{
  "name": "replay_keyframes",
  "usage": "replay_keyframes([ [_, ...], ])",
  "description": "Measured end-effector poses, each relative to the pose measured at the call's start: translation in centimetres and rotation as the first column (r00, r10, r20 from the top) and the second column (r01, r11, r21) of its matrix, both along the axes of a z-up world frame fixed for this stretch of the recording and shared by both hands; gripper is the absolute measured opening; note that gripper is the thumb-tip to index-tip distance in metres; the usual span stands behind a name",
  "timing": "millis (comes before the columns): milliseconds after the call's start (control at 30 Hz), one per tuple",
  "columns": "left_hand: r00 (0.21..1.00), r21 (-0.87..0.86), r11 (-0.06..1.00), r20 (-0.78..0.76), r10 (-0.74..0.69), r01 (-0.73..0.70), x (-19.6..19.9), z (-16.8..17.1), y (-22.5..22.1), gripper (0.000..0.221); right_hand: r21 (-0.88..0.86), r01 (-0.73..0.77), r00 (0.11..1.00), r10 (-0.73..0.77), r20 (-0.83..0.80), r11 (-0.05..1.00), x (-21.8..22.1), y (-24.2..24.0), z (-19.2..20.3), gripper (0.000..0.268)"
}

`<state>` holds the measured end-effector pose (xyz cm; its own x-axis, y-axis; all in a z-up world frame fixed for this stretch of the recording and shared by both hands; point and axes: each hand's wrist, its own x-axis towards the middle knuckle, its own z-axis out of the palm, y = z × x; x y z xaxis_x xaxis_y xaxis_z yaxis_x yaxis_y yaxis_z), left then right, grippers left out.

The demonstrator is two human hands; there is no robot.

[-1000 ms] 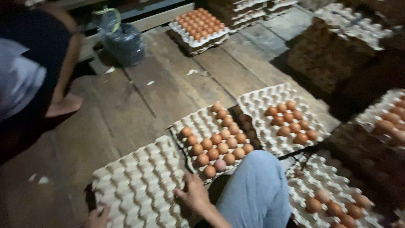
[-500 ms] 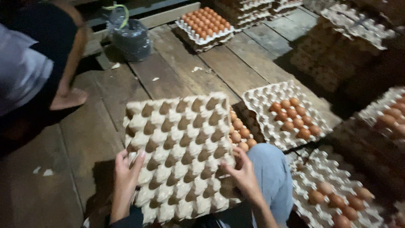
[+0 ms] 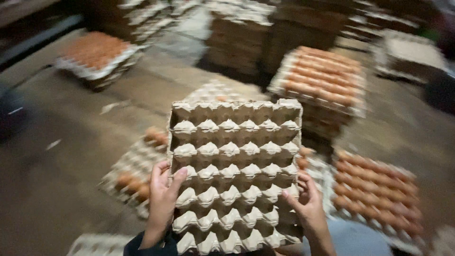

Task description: Sorting and arranging brown eggs into cardboard trays on a wooden floor.

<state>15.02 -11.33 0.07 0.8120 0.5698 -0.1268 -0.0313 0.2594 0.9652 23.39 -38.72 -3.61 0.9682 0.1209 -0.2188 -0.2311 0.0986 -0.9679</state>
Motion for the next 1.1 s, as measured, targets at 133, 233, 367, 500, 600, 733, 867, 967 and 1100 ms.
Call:
replay_keyframes([
  [133,0.98,0.077,0.983,-0.125,-0.156,0.166,6.0,-2.2,-6.7,0.045,-0.056,0.125,0.983,-0.131,-0.125,0.991,-0.9,-9.8,-4.7,0.06],
  [233,0.856,0.099,0.862,-0.221,-0.468,0.497,11.4,-5.5,-9.9,0.049,0.115,0.336,0.933,-0.314,-0.174,0.935,-2.4,-15.3,-6.2,0.058],
  [367,0.67,0.079,0.668,-0.171,-0.722,0.74,16.2,-4.4,-15.5,0.041,0.24,0.611,0.79,-0.601,-0.121,0.754,-3.0,-21.6,-9.8,0.057],
  [500,0.675,0.149,0.666,-0.307,-0.671,0.731,18.3,-3.2,-19.4,0.037,0.254,0.826,0.546,-0.825,-0.146,0.502,-1.1,-26.5,-13.9,0.026],
  [600,0.634,0.112,0.636,-0.315,-0.706,0.764,19.1,-5.7,-19.7,0.033,0.257,0.888,0.43,-0.888,-0.163,0.382,1.3,-28.7,-14.4,0.023],
  [733,0.563,0.106,0.602,-0.509,-0.651,0.791,19.2,-7.7,-18.4,0.033,0.055,0.911,0.409,-0.88,-0.242,0.408,4.1,-29.7,-7.3,0.031],
  [867,0.585,-0.038,0.672,-0.457,-0.67,0.739,20.1,-13.9,-14.3,0.034,-0.046,0.825,0.549,-0.817,-0.175,0.564,7.6,-36.8,-10.1,0.068],
  [967,0.624,-0.083,0.716,-0.428,-0.654,0.693,20.9,-17.7,-13.7,0.034,-0.402,0.6,0.629,-0.719,-0.296,0.691,10.0,-37.4,-6.0,0.058],
  [1100,0.519,0.08,0.572,-0.536,-0.666,0.816,21.3,-17.6,-18.8,0.032,-0.532,0.341,0.819,-0.523,-0.237,0.775,13.1,-40.5,-8.2,0.052],
])
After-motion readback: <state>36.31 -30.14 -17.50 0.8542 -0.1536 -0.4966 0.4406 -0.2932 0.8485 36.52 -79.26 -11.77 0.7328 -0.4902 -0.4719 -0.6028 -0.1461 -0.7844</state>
